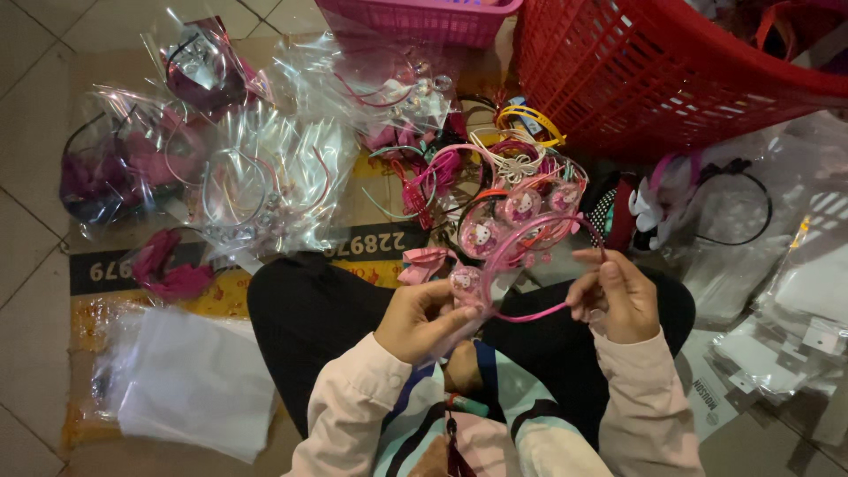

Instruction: The person packages hair accessories into plastic bags and seals them using an impulse sealer.

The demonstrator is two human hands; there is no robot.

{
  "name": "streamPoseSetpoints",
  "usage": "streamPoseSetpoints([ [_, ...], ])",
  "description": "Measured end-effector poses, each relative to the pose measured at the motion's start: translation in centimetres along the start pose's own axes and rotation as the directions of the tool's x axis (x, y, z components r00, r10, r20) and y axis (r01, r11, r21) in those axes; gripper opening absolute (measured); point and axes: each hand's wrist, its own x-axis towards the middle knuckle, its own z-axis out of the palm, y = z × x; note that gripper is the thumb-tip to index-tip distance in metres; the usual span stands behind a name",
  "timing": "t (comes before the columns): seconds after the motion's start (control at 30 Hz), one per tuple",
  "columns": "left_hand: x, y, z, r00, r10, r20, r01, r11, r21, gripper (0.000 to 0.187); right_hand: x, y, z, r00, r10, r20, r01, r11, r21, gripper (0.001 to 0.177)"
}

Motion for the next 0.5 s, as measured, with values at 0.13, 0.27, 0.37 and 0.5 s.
streamPoseSetpoints([
  [0.13, -0.2, 0.0, -0.3, 0.999, 0.037, 0.006, -0.037, 0.996, 0.077, 0.025, 0.2, 0.0, -0.4, 0.990, -0.115, -0.076, 0.116, 0.993, 0.010, 0.041],
  [0.27, -0.9, 2.6, -1.5, 0.977, 0.143, 0.158, -0.202, 0.854, 0.479, 0.046, -0.5, -3.1, -1.5, 0.968, -0.242, -0.068, 0.240, 0.970, -0.036, 0.028],
  [0.37, -2.1, 3.1, -0.6, 0.974, 0.190, 0.121, -0.224, 0.864, 0.451, 0.029, -0.1, -1.0, -4.6, 0.884, -0.467, 0.001, 0.465, 0.881, 0.084, 0.031],
  [0.5, -2.9, 4.8, -0.5, 0.898, 0.328, 0.293, -0.438, 0.731, 0.524, 0.025, -1.2, -5.3, -2.5, 0.905, -0.424, -0.033, 0.423, 0.905, -0.029, 0.038],
])
